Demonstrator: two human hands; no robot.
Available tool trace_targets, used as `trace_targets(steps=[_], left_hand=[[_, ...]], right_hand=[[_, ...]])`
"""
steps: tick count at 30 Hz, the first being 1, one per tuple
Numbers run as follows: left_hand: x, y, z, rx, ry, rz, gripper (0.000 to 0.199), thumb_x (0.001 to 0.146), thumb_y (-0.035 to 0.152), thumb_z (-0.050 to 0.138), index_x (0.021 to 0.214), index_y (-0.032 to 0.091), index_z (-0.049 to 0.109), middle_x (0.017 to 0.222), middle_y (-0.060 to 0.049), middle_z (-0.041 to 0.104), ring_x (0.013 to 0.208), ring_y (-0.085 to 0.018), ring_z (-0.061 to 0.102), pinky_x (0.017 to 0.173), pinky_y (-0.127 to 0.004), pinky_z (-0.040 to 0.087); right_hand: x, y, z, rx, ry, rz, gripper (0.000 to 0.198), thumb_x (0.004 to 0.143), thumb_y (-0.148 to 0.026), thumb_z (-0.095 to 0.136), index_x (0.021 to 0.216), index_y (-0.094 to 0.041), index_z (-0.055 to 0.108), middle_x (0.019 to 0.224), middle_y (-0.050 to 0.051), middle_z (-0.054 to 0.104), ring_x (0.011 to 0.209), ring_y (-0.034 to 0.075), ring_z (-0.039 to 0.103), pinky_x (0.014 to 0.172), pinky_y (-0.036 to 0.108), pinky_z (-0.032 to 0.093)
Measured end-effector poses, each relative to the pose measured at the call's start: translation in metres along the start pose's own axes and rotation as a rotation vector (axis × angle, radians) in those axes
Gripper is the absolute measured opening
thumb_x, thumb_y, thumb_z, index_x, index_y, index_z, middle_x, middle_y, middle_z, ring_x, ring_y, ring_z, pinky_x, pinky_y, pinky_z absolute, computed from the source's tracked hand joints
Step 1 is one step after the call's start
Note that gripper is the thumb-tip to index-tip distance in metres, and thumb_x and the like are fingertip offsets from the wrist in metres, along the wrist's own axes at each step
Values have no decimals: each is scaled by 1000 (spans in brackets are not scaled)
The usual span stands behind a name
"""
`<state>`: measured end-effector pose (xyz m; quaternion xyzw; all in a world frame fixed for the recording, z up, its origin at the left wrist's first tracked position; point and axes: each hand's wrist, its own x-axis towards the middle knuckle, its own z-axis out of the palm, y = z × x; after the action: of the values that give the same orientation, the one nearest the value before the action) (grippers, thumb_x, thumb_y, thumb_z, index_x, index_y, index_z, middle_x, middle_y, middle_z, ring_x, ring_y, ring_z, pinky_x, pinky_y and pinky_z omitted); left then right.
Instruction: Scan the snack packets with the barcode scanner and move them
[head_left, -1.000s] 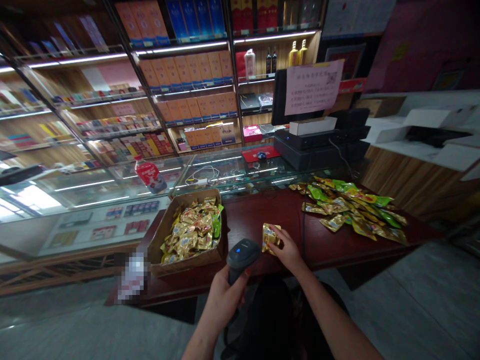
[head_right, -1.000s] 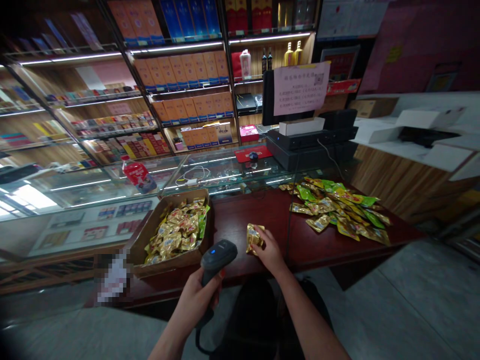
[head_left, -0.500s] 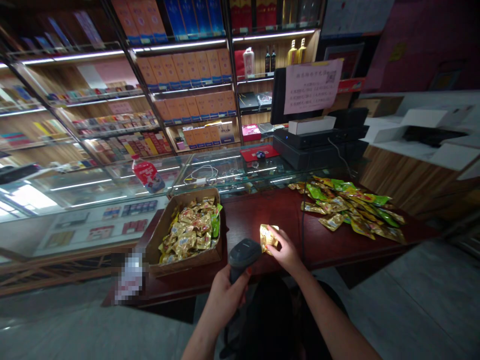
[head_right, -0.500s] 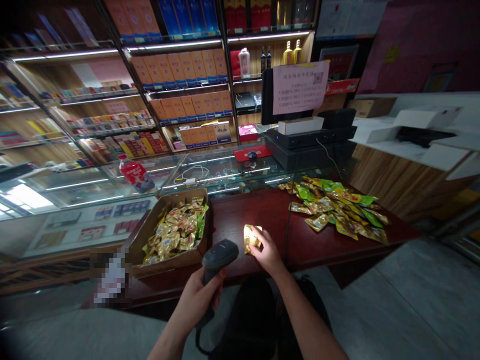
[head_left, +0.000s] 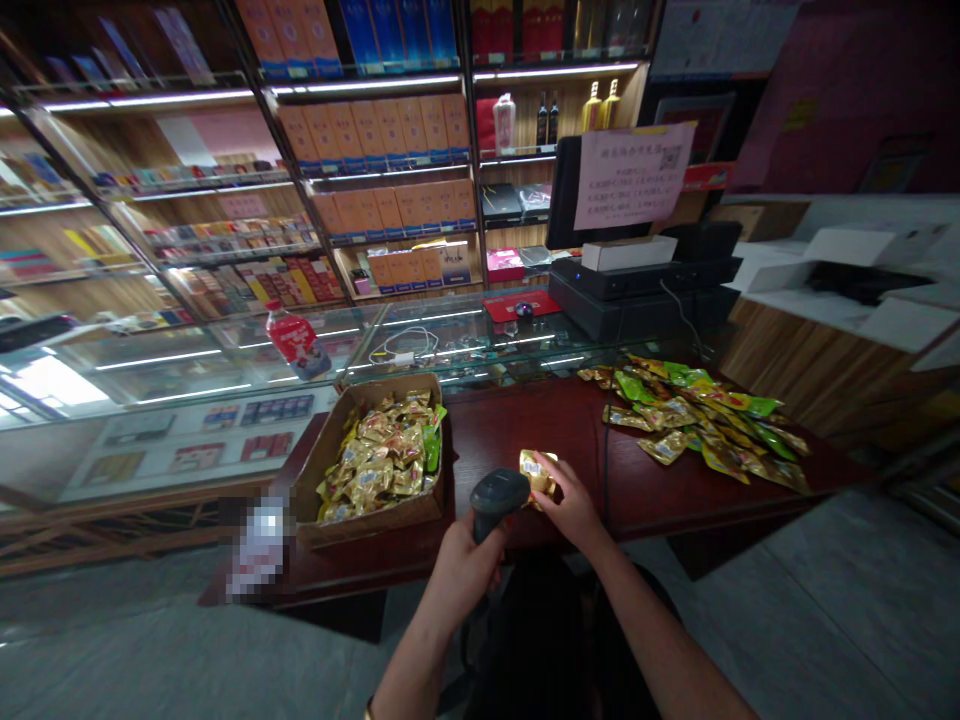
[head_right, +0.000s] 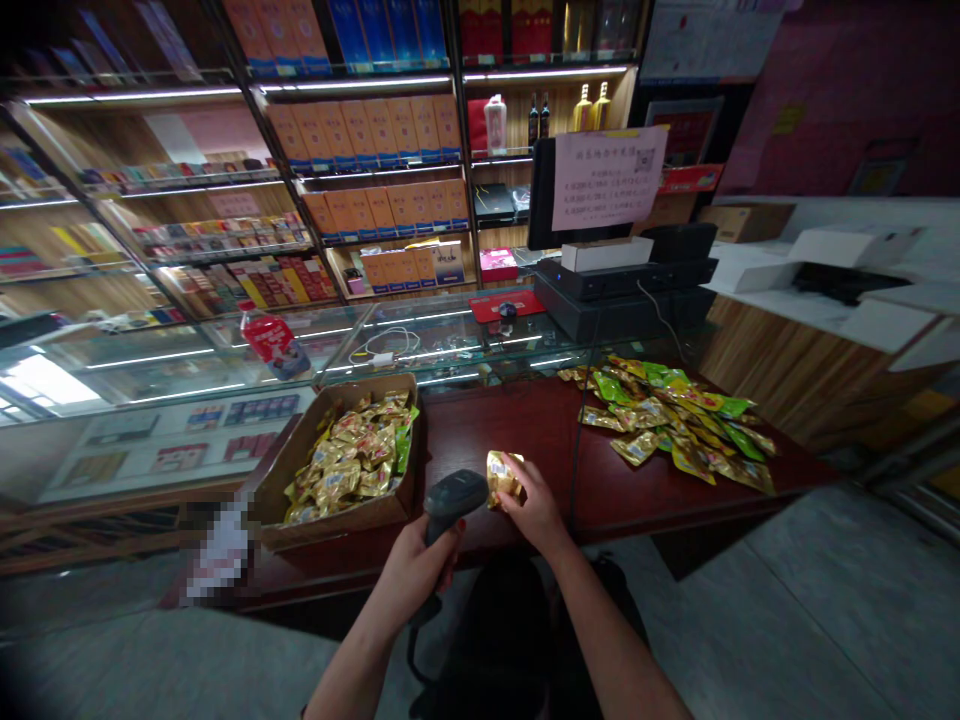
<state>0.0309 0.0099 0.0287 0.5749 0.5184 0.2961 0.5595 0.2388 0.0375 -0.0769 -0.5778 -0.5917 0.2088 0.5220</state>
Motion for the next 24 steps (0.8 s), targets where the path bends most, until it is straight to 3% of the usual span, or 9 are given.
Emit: trace_targets(steps=[6, 11, 14, 18, 21, 24], left_hand=[[1, 1, 2, -5, 9, -16, 27, 81, 44, 62, 73, 20, 52, 40, 7, 48, 33, -9, 43, 36, -19, 33], [-11, -20, -12, -80, 79, -45, 38, 76, 53, 67, 68, 20, 51, 46, 6, 52, 33, -9, 45, 35, -19, 34], [-24, -30, -21, -134, 145, -57, 45, 72, 60, 71, 68, 19, 52, 47, 5, 52, 33, -9, 46, 35, -20, 35], [-41, -27, -31, -123, 183, -41, 50, 69, 65, 73, 67, 18, 54, 45, 4, 51, 34, -9, 46, 37, -20, 35], [-49, -20, -39, -91, 205, -1, 52, 70, 67, 72, 64, 17, 55, 43, 3, 52, 35, -9, 46, 39, -20, 36], [-49, -19, -43, -83, 199, 16, 53, 72, 67, 71, 62, 17, 56, 42, 1, 54, 37, -10, 48, 42, -21, 38]], right_hand=[[0, 5, -1, 89, 8, 23, 61, 79, -22, 65, 139, -32, 59, 135, 4, 60, 127, 23, 57, 111, 38, 43], [18, 8, 8, 387, 96, 201, 71, 73, -34, 73, 141, -27, 56, 139, 9, 60, 120, 26, 63, 105, 44, 51], [47, -25, 39, 611, 34, 165, 78, 71, -33, 77, 144, -26, 50, 141, 8, 60, 116, 24, 65, 103, 42, 52], [92, -87, 109, 737, -149, 51, 84, 71, -31, 78, 147, -27, 44, 132, 7, 66, 111, 22, 68, 99, 39, 55], [115, -106, 145, 614, -243, 31, 80, 74, -33, 77, 147, -27, 45, 132, 8, 65, 112, 22, 67, 89, 35, 58], [119, -85, 135, 250, -108, 70, 53, 81, -35, 71, 133, -27, 60, 134, 7, 64, 118, 22, 64, 92, 33, 56]])
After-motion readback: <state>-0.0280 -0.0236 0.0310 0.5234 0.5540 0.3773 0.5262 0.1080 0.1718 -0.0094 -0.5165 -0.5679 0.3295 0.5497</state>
